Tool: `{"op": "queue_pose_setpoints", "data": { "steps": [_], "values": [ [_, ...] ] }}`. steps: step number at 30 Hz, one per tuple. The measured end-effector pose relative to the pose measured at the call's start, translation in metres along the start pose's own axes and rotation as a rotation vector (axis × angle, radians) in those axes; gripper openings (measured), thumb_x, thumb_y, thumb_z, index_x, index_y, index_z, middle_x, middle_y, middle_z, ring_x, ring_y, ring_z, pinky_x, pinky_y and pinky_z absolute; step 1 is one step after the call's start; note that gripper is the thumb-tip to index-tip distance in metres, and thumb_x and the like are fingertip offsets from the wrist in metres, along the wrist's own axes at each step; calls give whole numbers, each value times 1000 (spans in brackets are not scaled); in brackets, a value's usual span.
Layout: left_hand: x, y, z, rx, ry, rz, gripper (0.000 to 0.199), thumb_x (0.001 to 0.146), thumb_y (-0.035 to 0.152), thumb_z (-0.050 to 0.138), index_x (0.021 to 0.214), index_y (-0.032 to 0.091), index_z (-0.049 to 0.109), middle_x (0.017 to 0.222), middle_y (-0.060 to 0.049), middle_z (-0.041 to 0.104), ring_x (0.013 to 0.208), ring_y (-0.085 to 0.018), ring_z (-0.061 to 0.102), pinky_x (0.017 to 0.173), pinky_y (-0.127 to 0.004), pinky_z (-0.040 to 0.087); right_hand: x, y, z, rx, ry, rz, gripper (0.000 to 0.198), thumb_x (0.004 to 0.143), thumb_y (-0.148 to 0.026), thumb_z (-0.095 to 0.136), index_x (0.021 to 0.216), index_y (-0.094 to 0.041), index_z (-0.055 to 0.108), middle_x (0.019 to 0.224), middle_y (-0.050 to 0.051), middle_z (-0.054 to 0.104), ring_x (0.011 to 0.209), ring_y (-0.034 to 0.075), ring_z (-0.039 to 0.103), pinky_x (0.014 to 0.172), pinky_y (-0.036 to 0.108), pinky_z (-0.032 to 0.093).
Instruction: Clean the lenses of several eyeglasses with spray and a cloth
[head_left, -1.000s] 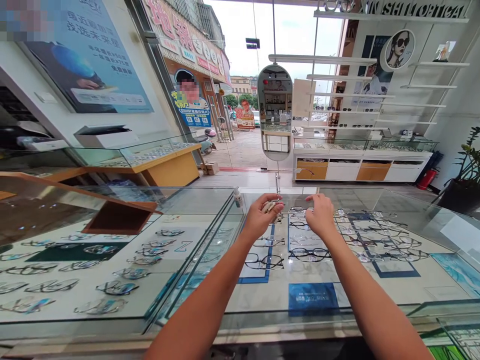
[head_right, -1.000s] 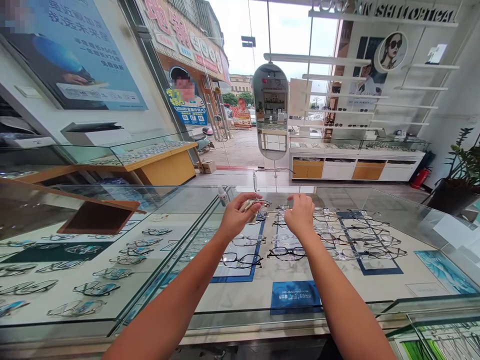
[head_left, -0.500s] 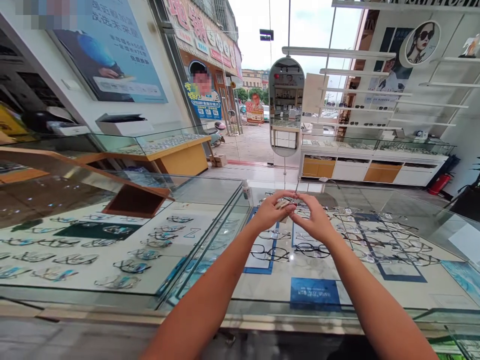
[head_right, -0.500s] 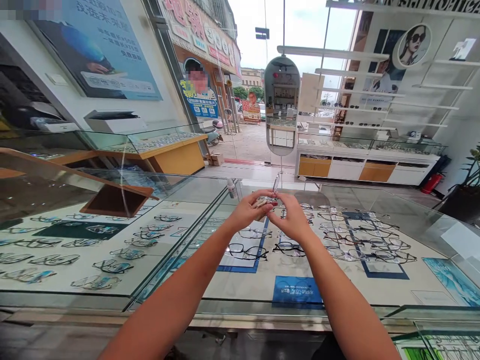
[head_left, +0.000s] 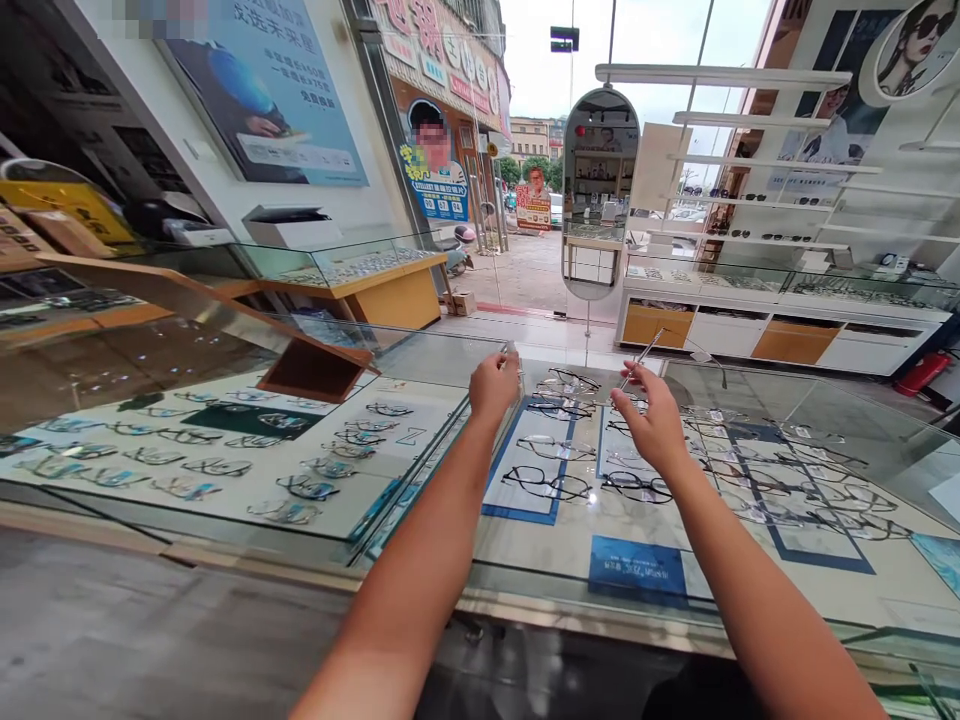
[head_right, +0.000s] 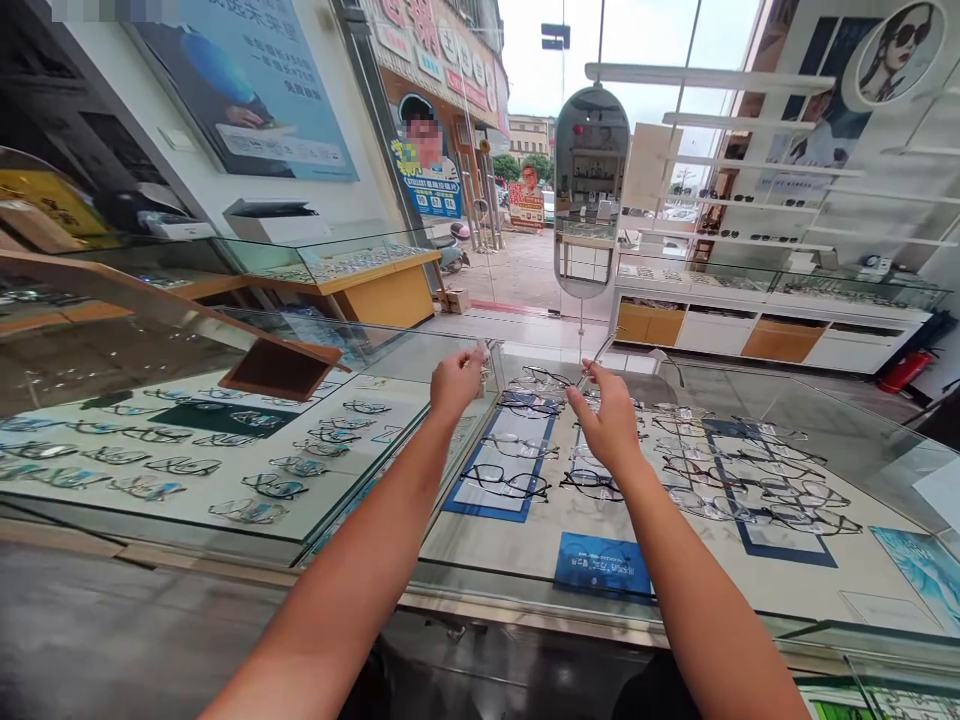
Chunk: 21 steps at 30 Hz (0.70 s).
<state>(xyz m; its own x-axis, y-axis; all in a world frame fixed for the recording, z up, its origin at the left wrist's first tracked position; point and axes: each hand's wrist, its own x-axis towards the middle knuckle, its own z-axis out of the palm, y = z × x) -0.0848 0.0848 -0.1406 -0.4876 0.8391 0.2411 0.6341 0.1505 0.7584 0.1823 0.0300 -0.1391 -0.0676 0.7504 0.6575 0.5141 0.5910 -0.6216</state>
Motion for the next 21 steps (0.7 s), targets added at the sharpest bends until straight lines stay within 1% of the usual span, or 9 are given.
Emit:
{"op": "queue_pose_setpoints", "data": {
  "steps": [2, 4, 7, 9, 11, 13, 15, 18, 21],
  "values": [
    [5, -10, 0, 133, -1, -55, 38, 102, 49, 49, 105, 21, 74, 109, -18, 78, 104, -37, 72, 82, -40, 50, 0, 1, 0, -15, 7, -4, 54, 96, -54, 61, 139, -20, 64, 126, 16, 76, 115, 32, 70, 103, 55, 55],
    [6, -17, 2, 175, -10, -77, 36, 100, 47, 52, 106, 20, 75, 113, -22, 78, 110, -41, 71, 87, -45, 51, 0, 1, 0, -25, 3, -3, 55, 96, -53, 61, 139, -19, 64, 126, 17, 76, 114, 32, 70, 103, 55, 55],
    [6, -23, 8, 222, -35, -74, 35, 99, 45, 55, 108, 20, 76, 111, -23, 77, 114, -42, 69, 92, -50, 52, -1, 0, 1, -30, -8, -14, 53, 97, -52, 60, 139, -19, 64, 127, 17, 75, 114, 32, 70, 102, 55, 56],
    [5, -24, 12, 244, -29, -43, 37, 97, 44, 58, 116, 19, 76, 120, -23, 75, 121, -42, 65, 100, -52, 50, -1, -1, 2, -37, -13, -33, 51, 98, -52, 58, 138, -20, 64, 127, 17, 75, 114, 32, 69, 100, 54, 56],
    [3, -23, 17, 272, -1, 41, 45, 94, 44, 62, 130, 19, 73, 137, -23, 67, 132, -42, 59, 109, -54, 46, -2, -1, 3, -45, -17, -50, 50, 99, -52, 57, 137, -21, 64, 127, 16, 75, 113, 32, 69, 100, 54, 56],
    [2, -22, 21, 297, 14, 166, 54, 93, 45, 64, 142, 22, 67, 153, -21, 56, 142, -41, 50, 116, -53, 42, -3, -2, 4, -52, -20, -62, 49, 99, -52, 57, 137, -21, 64, 127, 16, 76, 113, 32, 69, 100, 54, 56],
    [1, -22, 25, 312, -8, 257, 58, 95, 47, 63, 150, 26, 63, 164, -18, 45, 149, -40, 43, 120, -53, 40, -3, -3, 4, -60, -20, -71, 48, 99, -52, 56, 136, -21, 64, 127, 16, 76, 113, 32, 69, 99, 54, 56],
    [1, -25, 30, 316, -82, 250, 63, 98, 51, 60, 156, 29, 56, 173, -16, 32, 156, -42, 34, 123, -54, 35, -2, -4, 5, -69, -22, -84, 47, 100, -51, 56, 135, -21, 64, 127, 16, 76, 113, 33, 69, 99, 53, 56],
    [4, -28, 33, 318, -157, 203, 68, 99, 56, 57, 161, 30, 50, 176, -16, 26, 159, -43, 29, 124, -56, 31, -2, -5, 5, -63, -32, -81, 48, 99, -51, 57, 136, -20, 64, 127, 16, 75, 114, 33, 69, 100, 54, 56]
  ]
}}
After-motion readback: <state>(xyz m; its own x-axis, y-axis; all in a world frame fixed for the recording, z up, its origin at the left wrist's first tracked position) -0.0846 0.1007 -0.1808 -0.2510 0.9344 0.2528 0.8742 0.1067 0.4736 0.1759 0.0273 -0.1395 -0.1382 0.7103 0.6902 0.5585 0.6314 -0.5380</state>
